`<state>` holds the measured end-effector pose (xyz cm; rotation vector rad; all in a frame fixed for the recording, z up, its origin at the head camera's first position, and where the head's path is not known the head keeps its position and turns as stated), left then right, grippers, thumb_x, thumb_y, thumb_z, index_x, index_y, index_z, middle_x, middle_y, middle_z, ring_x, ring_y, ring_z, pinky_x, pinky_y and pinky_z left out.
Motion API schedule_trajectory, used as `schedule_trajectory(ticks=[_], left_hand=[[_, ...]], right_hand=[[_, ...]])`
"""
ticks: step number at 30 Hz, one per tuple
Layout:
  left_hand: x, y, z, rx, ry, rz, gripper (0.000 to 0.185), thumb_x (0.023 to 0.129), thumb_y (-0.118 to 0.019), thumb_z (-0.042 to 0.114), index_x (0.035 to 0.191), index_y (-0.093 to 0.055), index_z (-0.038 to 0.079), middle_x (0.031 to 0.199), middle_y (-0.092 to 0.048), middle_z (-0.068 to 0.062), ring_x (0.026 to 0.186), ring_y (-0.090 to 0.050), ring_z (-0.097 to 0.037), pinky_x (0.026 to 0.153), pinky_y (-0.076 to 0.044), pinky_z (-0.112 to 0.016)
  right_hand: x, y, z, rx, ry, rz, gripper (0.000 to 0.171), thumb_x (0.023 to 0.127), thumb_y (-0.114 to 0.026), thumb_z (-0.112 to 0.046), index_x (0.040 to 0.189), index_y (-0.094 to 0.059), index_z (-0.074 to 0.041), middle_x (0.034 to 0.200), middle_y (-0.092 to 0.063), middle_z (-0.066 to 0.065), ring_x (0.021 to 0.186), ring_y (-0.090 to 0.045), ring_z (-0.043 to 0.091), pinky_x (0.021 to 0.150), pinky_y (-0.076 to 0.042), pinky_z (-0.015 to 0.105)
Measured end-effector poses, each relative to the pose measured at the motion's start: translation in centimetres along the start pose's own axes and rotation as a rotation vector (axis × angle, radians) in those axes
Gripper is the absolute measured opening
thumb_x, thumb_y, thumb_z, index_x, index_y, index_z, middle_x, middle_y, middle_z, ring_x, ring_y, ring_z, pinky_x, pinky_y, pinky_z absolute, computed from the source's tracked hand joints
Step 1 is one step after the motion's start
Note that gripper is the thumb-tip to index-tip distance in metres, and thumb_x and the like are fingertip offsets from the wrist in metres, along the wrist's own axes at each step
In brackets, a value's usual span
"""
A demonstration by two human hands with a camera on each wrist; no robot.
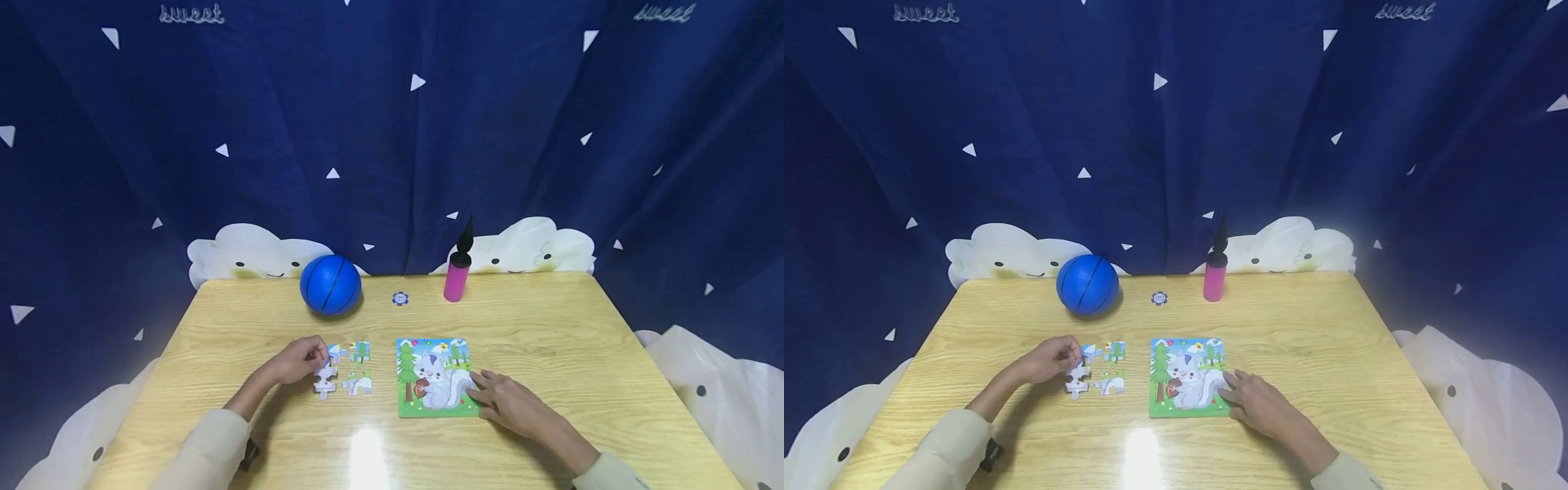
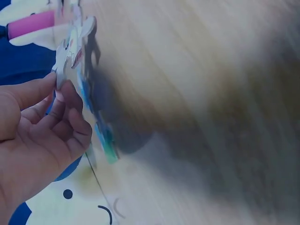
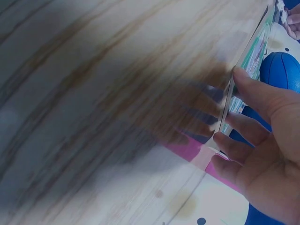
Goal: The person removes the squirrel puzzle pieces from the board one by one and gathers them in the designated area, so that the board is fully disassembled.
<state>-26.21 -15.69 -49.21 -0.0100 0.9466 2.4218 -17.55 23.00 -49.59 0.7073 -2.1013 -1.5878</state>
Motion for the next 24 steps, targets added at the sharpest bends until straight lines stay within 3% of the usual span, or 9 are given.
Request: schedule_trajectory(ticks=[11,24], left_hand=[[0.0,-0.9,-0.2,0.043,0.012,0.007,0.004,0.091,-0.056,0.002,0.092,-0.056,-0.002,0.074,-0.055,-0.004,0.066,-0.049,-0.014,0.057,-0.040,-0.023],[0.4,-0.9,0.0,0.108,0.105,0.045,0.004,0.092,-0.057,0.004,0.088,-0.058,0.003,0.079,-0.058,-0.002,0.071,-0.049,-0.013,0.063,-0.041,-0.024]], right_hand=[[-0.1,-0.1,0.1,-0.003,-0.002,-0.002,0.042,0.081,-0.070,-0.022,0.118,-0.065,-0.004,0.132,-0.054,0.025,0.119,-0.052,0.047,0.095,-0.044,0.055],[-0.3,-0.2,0.1,-0.010,-0.010,0.008,0.042,0.082,-0.070,-0.023,0.119,-0.065,-0.005,0.132,-0.054,0.024,0.119,-0.051,0.047,0.096,-0.042,0.058]])
Point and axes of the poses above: each hand's wrist, its own x-axis towards the middle knuckle, its own y-axis out of the back of the hand, z = x × y, the point moved 4 cm from there along x, towards the middle knuckle
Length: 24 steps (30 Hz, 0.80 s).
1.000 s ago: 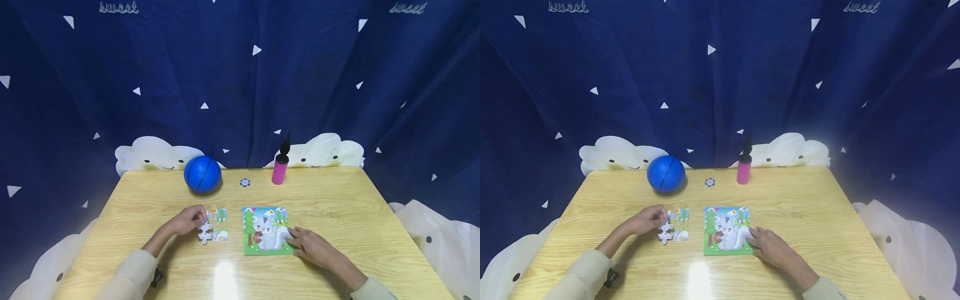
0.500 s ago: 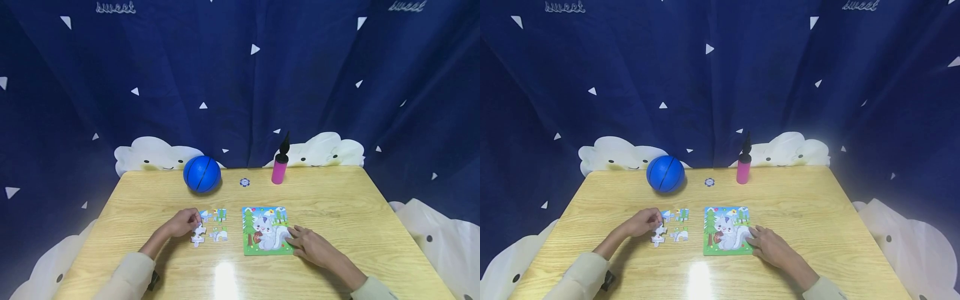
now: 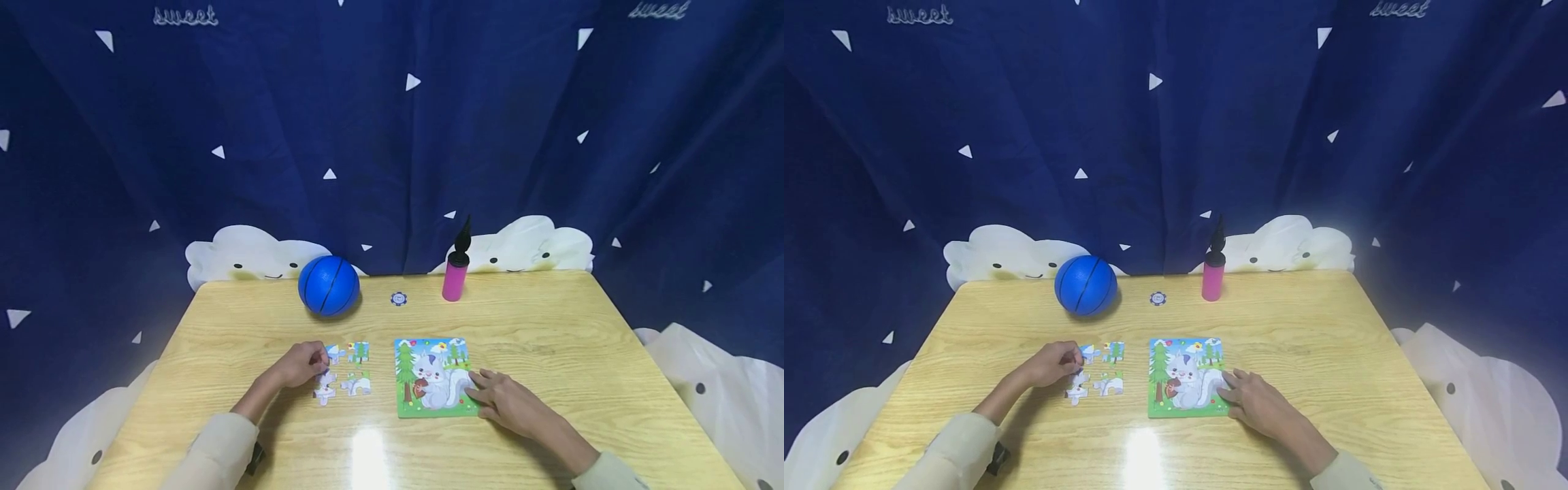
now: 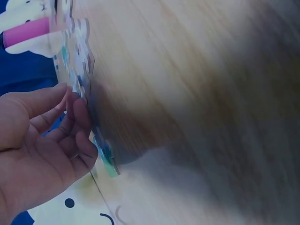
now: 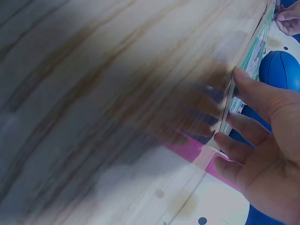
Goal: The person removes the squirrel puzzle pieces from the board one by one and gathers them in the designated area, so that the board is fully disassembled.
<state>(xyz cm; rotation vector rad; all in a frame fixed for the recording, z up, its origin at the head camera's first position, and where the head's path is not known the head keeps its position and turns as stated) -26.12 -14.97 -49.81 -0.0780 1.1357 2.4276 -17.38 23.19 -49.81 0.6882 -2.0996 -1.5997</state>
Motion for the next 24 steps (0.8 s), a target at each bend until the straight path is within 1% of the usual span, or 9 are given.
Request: schedule_trajectory(ticks=[3,5,8,11,13,17,20,24], left_hand=[[0.1,0.3,0.1,-0.001,0.004,0.012,0.005,0.092,-0.056,0.005,0.089,-0.059,0.005,0.079,-0.057,-0.001,0.072,-0.048,-0.014,0.062,-0.040,-0.024],[0.2,0.5,0.3,-0.012,-0.017,0.019,0.005,0.093,-0.055,0.005,0.090,-0.059,0.006,0.079,-0.057,-0.002,0.071,-0.048,-0.014,0.060,-0.041,-0.024],[0.4,0.6,1.2,-0.025,-0.078,0.017,0.005,0.093,-0.054,0.005,0.092,-0.059,0.004,0.080,-0.059,-0.004,0.071,-0.052,-0.014,0.059,-0.043,-0.024],[0.9,0.4,2.5,-0.034,-0.139,0.007,0.005,0.093,-0.055,0.006,0.093,-0.059,0.003,0.083,-0.061,-0.006,0.072,-0.054,-0.015,0.058,-0.044,-0.025],[1.3,0.0,3.5,-0.033,-0.174,-0.003,0.005,0.093,-0.056,0.008,0.093,-0.059,0.004,0.084,-0.061,-0.006,0.072,-0.054,-0.015,0.059,-0.044,-0.024],[2.2,-1.2,5.6,-0.041,-0.215,-0.010,0.005,0.092,-0.059,0.009,0.094,-0.060,0.004,0.086,-0.060,-0.004,0.076,-0.052,-0.014,0.064,-0.044,-0.024],[2.8,-2.1,7.0,-0.052,-0.223,-0.026,0.006,0.091,-0.060,0.009,0.095,-0.061,0.004,0.087,-0.060,-0.004,0.076,-0.052,-0.015,0.066,-0.045,-0.026],[3.5,-3.3,8.2,-0.068,-0.224,-0.052,0.008,0.090,-0.062,0.010,0.097,-0.062,0.005,0.090,-0.061,-0.003,0.077,-0.053,-0.015,0.066,-0.046,-0.026]], right_hand=[[0.1,0.0,0.0,-0.004,0.012,0.008,0.041,0.082,-0.070,-0.022,0.119,-0.065,-0.004,0.131,-0.055,0.025,0.119,-0.051,0.048,0.096,-0.040,0.060],[0.1,0.0,0.0,-0.004,0.018,0.012,0.041,0.082,-0.070,-0.021,0.119,-0.065,-0.004,0.131,-0.055,0.025,0.119,-0.051,0.048,0.096,-0.039,0.063],[0.1,-0.1,0.0,-0.006,0.016,0.004,0.042,0.082,-0.070,-0.022,0.119,-0.065,-0.004,0.132,-0.054,0.025,0.120,-0.050,0.049,0.097,-0.036,0.065],[0.1,-0.1,0.1,-0.005,0.008,-0.009,0.043,0.082,-0.070,-0.022,0.120,-0.065,-0.005,0.132,-0.054,0.025,0.121,-0.050,0.048,0.097,-0.036,0.065],[0.1,0.0,0.1,-0.004,0.004,-0.015,0.043,0.082,-0.069,-0.022,0.120,-0.064,-0.004,0.133,-0.054,0.025,0.121,-0.050,0.048,0.098,-0.036,0.065],[0.1,0.1,0.0,0.003,0.007,-0.019,0.043,0.082,-0.069,-0.022,0.120,-0.064,-0.004,0.132,-0.053,0.025,0.121,-0.050,0.048,0.098,-0.035,0.065],[0.2,0.1,0.0,0.002,0.005,-0.021,0.043,0.082,-0.069,-0.022,0.120,-0.064,-0.004,0.132,-0.053,0.025,0.121,-0.049,0.048,0.098,-0.035,0.065],[0.1,0.1,-0.1,0.007,0.002,-0.016,0.043,0.081,-0.069,-0.021,0.120,-0.064,-0.004,0.132,-0.053,0.025,0.121,-0.050,0.048,0.098,-0.035,0.065]])
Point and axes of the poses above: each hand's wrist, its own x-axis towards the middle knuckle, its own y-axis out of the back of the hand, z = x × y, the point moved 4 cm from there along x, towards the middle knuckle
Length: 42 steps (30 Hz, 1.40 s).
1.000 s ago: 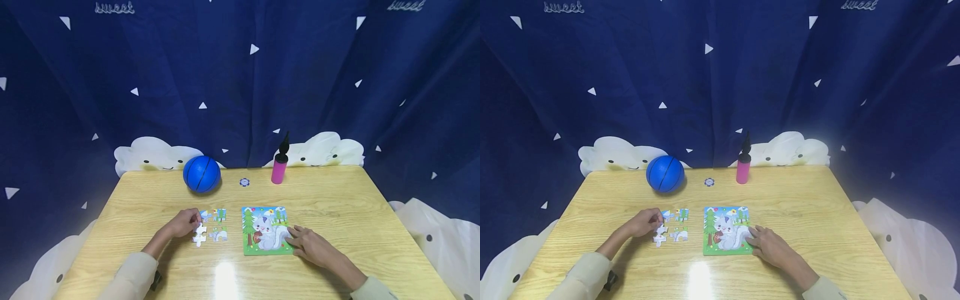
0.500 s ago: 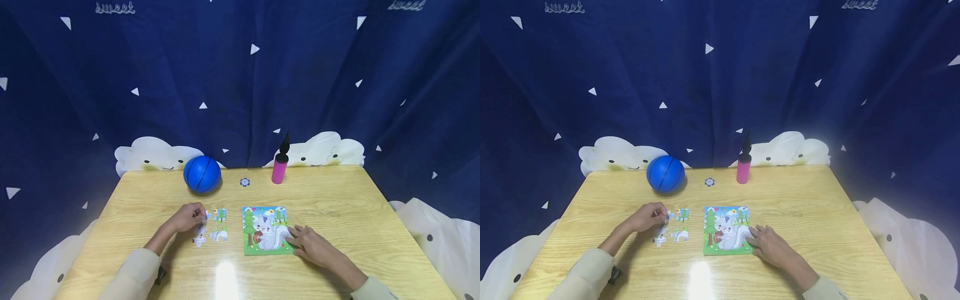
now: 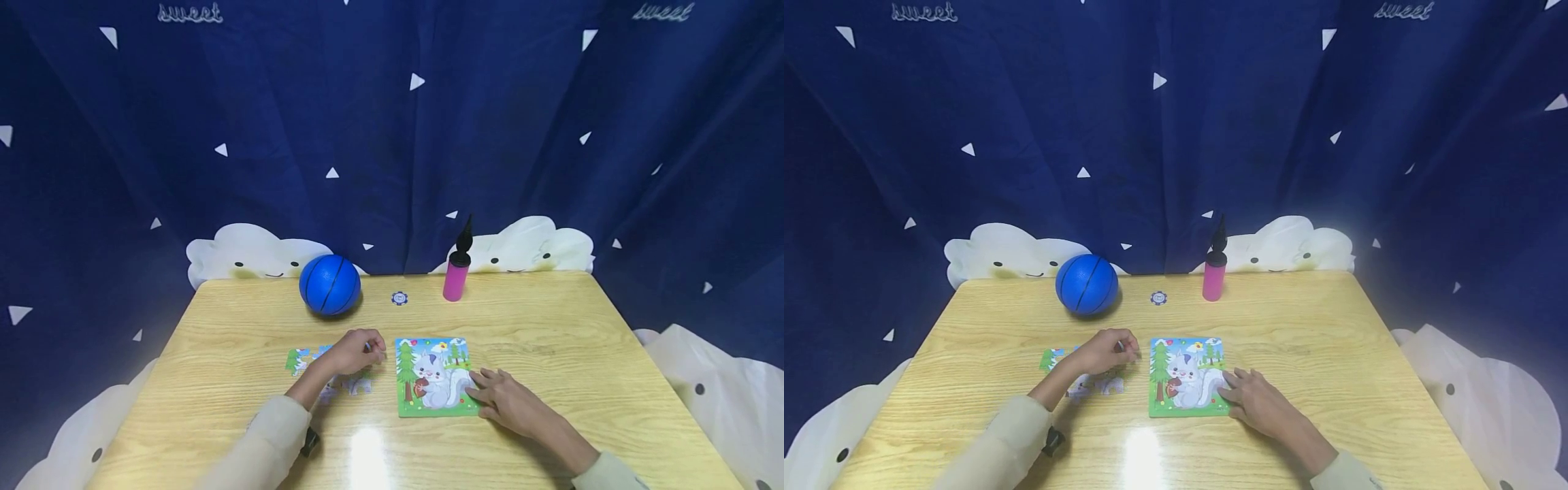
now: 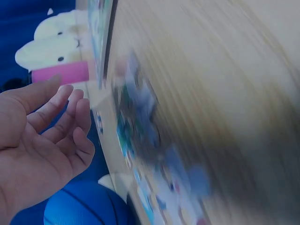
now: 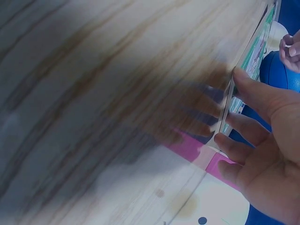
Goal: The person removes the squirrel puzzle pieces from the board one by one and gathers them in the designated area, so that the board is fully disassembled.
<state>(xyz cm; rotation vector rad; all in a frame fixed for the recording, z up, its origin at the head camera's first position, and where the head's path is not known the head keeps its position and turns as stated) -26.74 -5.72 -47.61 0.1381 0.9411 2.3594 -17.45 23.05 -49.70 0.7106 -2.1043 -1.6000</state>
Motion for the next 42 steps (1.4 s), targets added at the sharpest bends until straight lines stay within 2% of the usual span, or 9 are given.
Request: schedule_trajectory(ticks=[7,15,23,31,38,42], left_hand=[[1.4,-1.7,1.6,-0.039,-0.012,-0.043,0.014,0.087,-0.065,0.006,0.100,-0.062,0.000,0.090,-0.060,-0.005,0.081,-0.054,-0.015,0.067,-0.046,-0.025],[3.0,-4.0,2.3,0.018,-0.041,-0.120,0.013,0.091,-0.059,0.009,0.102,-0.064,0.003,0.094,-0.065,-0.004,0.085,-0.056,-0.011,0.074,-0.047,-0.025],[3.6,-4.7,2.4,0.069,0.012,-0.114,0.012,0.094,-0.056,0.012,0.099,-0.066,0.007,0.086,-0.062,0.002,0.077,-0.051,-0.008,0.072,-0.044,-0.023],[3.9,-5.3,2.9,0.073,0.006,-0.107,0.015,0.095,-0.053,0.011,0.098,-0.067,0.007,0.082,-0.060,0.002,0.073,-0.049,-0.009,0.070,-0.043,-0.023],[4.0,-5.8,2.8,0.113,0.040,-0.108,0.019,0.096,-0.052,0.011,0.106,-0.067,0.005,0.098,-0.064,-0.002,0.091,-0.055,-0.011,0.083,-0.047,-0.028],[4.0,-5.9,2.8,0.086,0.051,-0.106,0.017,0.094,-0.054,0.009,0.103,-0.068,0.005,0.098,-0.064,-0.003,0.090,-0.055,-0.013,0.083,-0.048,-0.030]], right_hand=[[0.0,0.1,0.0,0.007,-0.012,0.001,0.043,0.082,-0.069,-0.020,0.121,-0.064,-0.003,0.133,-0.052,0.026,0.122,-0.048,0.048,0.100,-0.034,0.065],[-0.1,-0.2,0.0,0.001,-0.014,-0.008,0.042,0.083,-0.068,-0.022,0.120,-0.064,-0.003,0.133,-0.053,0.025,0.123,-0.049,0.046,0.100,-0.035,0.063],[-0.1,0.0,0.0,-0.017,0.012,0.012,0.042,0.083,-0.069,-0.023,0.119,-0.064,-0.003,0.131,-0.055,0.025,0.120,-0.051,0.047,0.098,-0.036,0.064],[-0.1,0.0,0.0,-0.027,0.024,0.018,0.042,0.083,-0.068,-0.023,0.120,-0.064,-0.004,0.131,-0.055,0.025,0.120,-0.051,0.047,0.098,-0.037,0.063],[-0.1,0.0,0.0,-0.019,0.016,0.015,0.042,0.083,-0.068,-0.022,0.120,-0.064,-0.003,0.131,-0.054,0.025,0.120,-0.051,0.047,0.098,-0.036,0.063],[-0.1,0.0,0.0,-0.018,0.014,0.010,0.041,0.083,-0.068,-0.022,0.120,-0.064,-0.004,0.132,-0.054,0.024,0.121,-0.051,0.046,0.099,-0.037,0.063]])
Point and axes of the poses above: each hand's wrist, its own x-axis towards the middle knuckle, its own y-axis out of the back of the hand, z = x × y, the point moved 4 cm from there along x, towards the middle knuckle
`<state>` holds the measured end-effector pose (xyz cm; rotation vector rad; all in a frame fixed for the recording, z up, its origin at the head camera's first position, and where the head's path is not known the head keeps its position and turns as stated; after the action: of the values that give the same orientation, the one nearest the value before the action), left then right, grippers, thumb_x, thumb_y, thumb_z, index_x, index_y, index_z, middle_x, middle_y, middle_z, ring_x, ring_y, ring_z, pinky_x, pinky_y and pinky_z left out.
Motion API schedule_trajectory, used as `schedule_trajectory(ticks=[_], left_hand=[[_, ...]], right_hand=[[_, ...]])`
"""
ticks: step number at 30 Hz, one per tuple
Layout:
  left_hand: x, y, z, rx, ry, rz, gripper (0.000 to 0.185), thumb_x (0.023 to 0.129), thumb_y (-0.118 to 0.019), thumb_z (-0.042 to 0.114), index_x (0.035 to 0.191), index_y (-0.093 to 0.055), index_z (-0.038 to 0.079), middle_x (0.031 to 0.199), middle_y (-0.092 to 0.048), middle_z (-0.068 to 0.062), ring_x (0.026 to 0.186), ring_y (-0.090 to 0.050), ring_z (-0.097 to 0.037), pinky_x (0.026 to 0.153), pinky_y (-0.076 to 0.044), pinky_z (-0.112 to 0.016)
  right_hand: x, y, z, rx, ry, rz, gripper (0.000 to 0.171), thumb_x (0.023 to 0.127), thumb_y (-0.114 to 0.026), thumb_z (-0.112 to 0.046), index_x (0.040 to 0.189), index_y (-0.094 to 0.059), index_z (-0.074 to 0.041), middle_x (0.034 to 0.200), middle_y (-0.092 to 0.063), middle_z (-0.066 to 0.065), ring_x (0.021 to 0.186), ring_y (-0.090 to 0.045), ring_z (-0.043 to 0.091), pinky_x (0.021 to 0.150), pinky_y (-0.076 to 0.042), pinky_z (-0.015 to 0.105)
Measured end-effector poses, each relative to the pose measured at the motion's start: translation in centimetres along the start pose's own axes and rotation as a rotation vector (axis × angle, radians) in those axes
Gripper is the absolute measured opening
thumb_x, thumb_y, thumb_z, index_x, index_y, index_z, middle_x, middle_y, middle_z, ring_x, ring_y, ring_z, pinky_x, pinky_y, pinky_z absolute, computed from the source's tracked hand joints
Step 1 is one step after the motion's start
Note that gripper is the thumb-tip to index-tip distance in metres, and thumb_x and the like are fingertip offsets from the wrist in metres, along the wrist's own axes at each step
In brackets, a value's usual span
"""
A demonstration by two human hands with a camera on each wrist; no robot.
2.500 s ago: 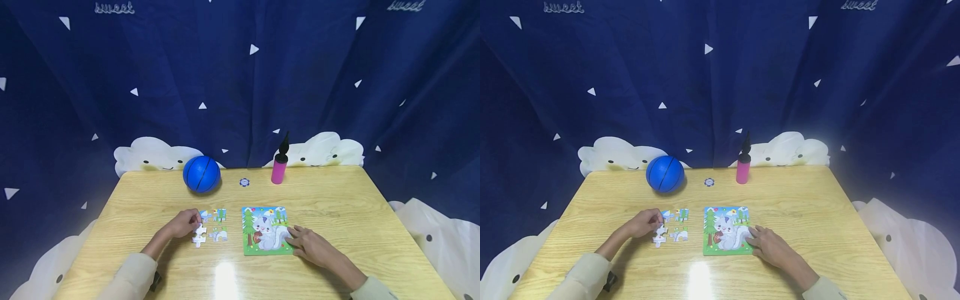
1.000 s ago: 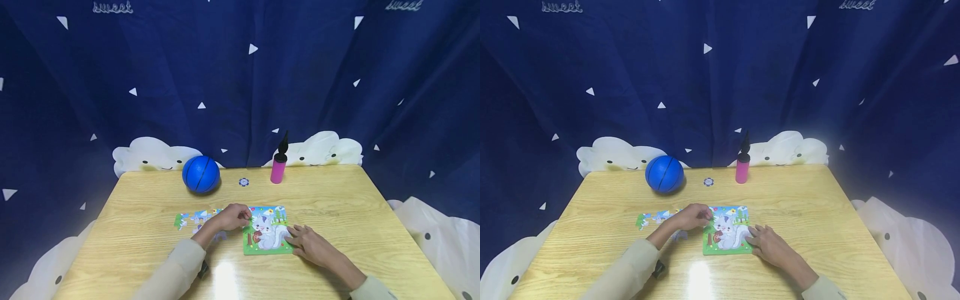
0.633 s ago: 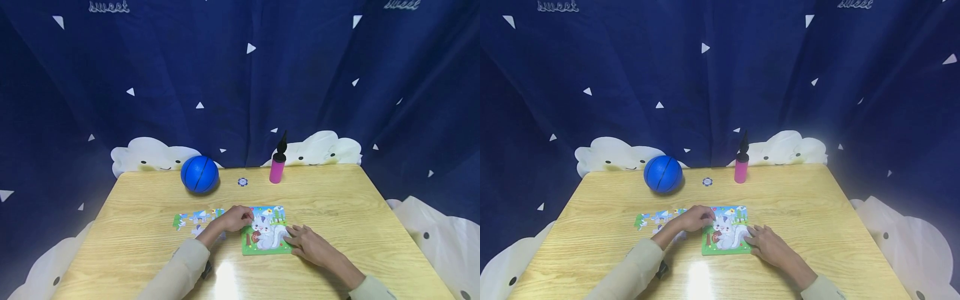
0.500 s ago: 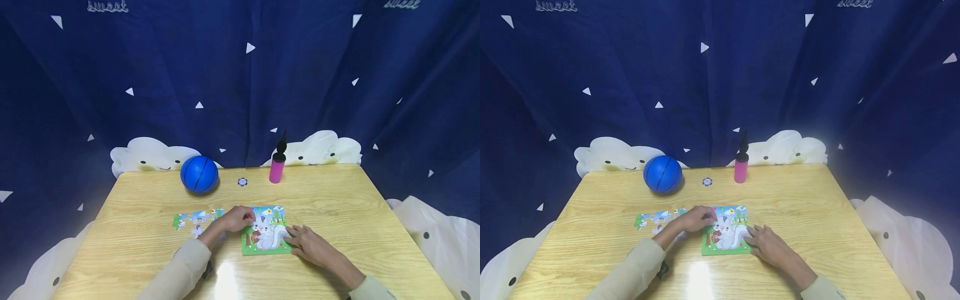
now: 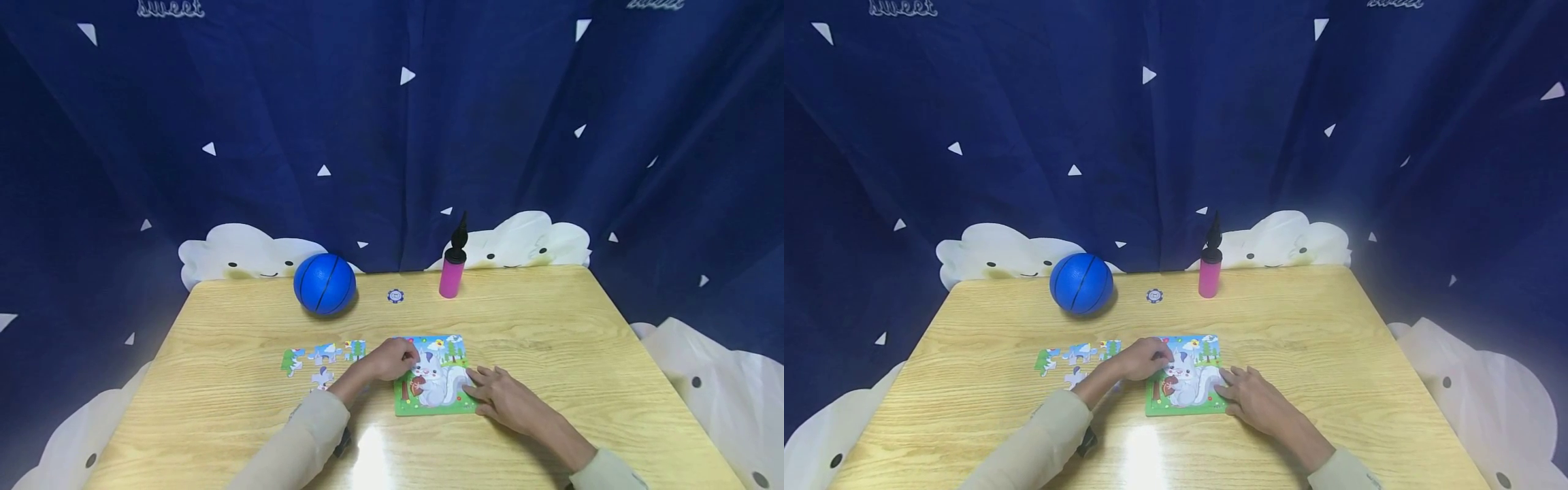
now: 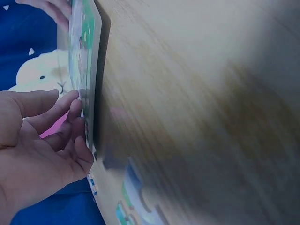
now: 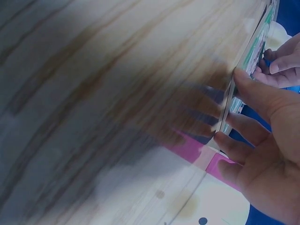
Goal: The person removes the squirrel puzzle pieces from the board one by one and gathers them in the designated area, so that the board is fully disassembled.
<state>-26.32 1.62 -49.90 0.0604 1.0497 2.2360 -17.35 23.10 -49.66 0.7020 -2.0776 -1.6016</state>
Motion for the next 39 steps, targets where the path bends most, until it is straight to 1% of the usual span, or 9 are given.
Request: schedule_trajectory(ticks=[3,11,15,19,24,28,32,35,39], left_hand=[[0.0,0.0,-0.2,-0.007,-0.001,0.007,0.016,0.093,-0.055,0.008,0.101,-0.068,0.005,0.096,-0.063,-0.002,0.088,-0.054,-0.012,0.081,-0.047,-0.028],[0.1,0.2,-0.5,-0.010,-0.043,0.007,0.012,0.092,-0.054,0.006,0.097,-0.064,0.009,0.089,-0.060,0.001,0.083,-0.053,-0.009,0.079,-0.046,-0.025],[0.1,0.2,-0.6,-0.036,-0.059,0.012,0.012,0.089,-0.058,0.001,0.096,-0.064,0.008,0.088,-0.061,-0.003,0.081,-0.051,-0.010,0.077,-0.044,-0.025],[0.1,0.1,-0.7,-0.064,-0.068,0.036,0.015,0.084,-0.062,-0.005,0.095,-0.065,0.005,0.087,-0.062,-0.007,0.079,-0.050,-0.010,0.076,-0.043,-0.024],[0.1,0.0,-0.7,-0.056,-0.068,0.059,0.016,0.082,-0.063,-0.007,0.092,-0.065,0.005,0.086,-0.063,-0.008,0.078,-0.050,-0.010,0.074,-0.043,-0.023],[0.0,0.1,-0.5,-0.052,-0.066,0.055,0.015,0.083,-0.063,-0.006,0.092,-0.065,0.005,0.087,-0.062,-0.009,0.078,-0.050,-0.010,0.074,-0.043,-0.023],[-0.1,0.2,-0.3,-0.051,-0.068,0.059,0.017,0.082,-0.062,-0.007,0.092,-0.065,0.006,0.087,-0.063,-0.008,0.078,-0.050,-0.009,0.073,-0.044,-0.022],[-0.1,0.2,-0.2,-0.043,-0.073,0.065,0.018,0.081,-0.063,-0.008,0.092,-0.065,0.007,0.088,-0.064,-0.007,0.078,-0.051,-0.009,0.073,-0.044,-0.021],[-0.1,0.1,0.0,-0.028,-0.089,0.072,0.015,0.083,-0.063,-0.003,0.092,-0.066,0.008,0.087,-0.064,-0.005,0.078,-0.052,-0.008,0.074,-0.045,-0.021]], right_hand=[[0.1,0.1,0.0,0.004,0.001,-0.006,0.041,0.084,-0.068,-0.022,0.121,-0.064,-0.004,0.132,-0.054,0.024,0.121,-0.050,0.046,0.099,-0.036,0.063],[0.2,0.2,-0.1,-0.002,0.011,0.010,0.042,0.082,-0.069,-0.023,0.120,-0.065,-0.004,0.131,-0.055,0.025,0.120,-0.051,0.047,0.098,-0.036,0.064],[0.3,0.1,-0.2,-0.019,0.026,0.028,0.042,0.081,-0.070,-0.024,0.118,-0.065,-0.004,0.130,-0.056,0.025,0.118,-0.052,0.047,0.096,-0.037,0.064],[0.5,0.1,-0.4,-0.036,0.007,0.028,0.043,0.079,-0.072,-0.023,0.117,-0.066,-0.004,0.129,-0.056,0.025,0.119,-0.051,0.047,0.096,-0.037,0.064],[1.0,0.4,-1.4,-0.063,-0.011,0.025,0.042,0.076,-0.075,-0.018,0.114,-0.068,-0.003,0.130,-0.056,0.024,0.122,-0.050,0.045,0.098,-0.037,0.063],[1.7,0.4,-3.1,-0.021,0.027,0.021,0.040,0.081,-0.072,-0.021,0.116,-0.067,-0.004,0.131,-0.058,0.017,0.122,-0.052,0.040,0.100,-0.041,0.056],[2.5,-0.1,-4.5,0.032,0.096,-0.010,0.038,0.087,-0.065,-0.021,0.123,-0.063,-0.008,0.133,-0.058,0.011,0.123,-0.053,0.035,0.101,-0.043,0.048],[3.0,-0.6,-5.1,0.036,0.135,-0.022,0.037,0.089,-0.062,-0.019,0.124,-0.062,-0.010,0.134,-0.057,0.009,0.123,-0.053,0.033,0.101,-0.042,0.048],[3.5,-1.1,-5.3,0.025,0.147,-0.035,0.033,0.090,-0.061,-0.017,0.123,-0.064,-0.013,0.133,-0.058,0.007,0.121,-0.056,0.031,0.100,-0.044,0.046]])
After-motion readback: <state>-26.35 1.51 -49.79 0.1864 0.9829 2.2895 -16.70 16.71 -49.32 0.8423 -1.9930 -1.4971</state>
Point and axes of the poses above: each hand's wrist, its own x-axis towards the middle knuckle, its own y-axis out of the back of the hand, z = x × y, the point moved 4 cm from there along x, towards the middle knuckle
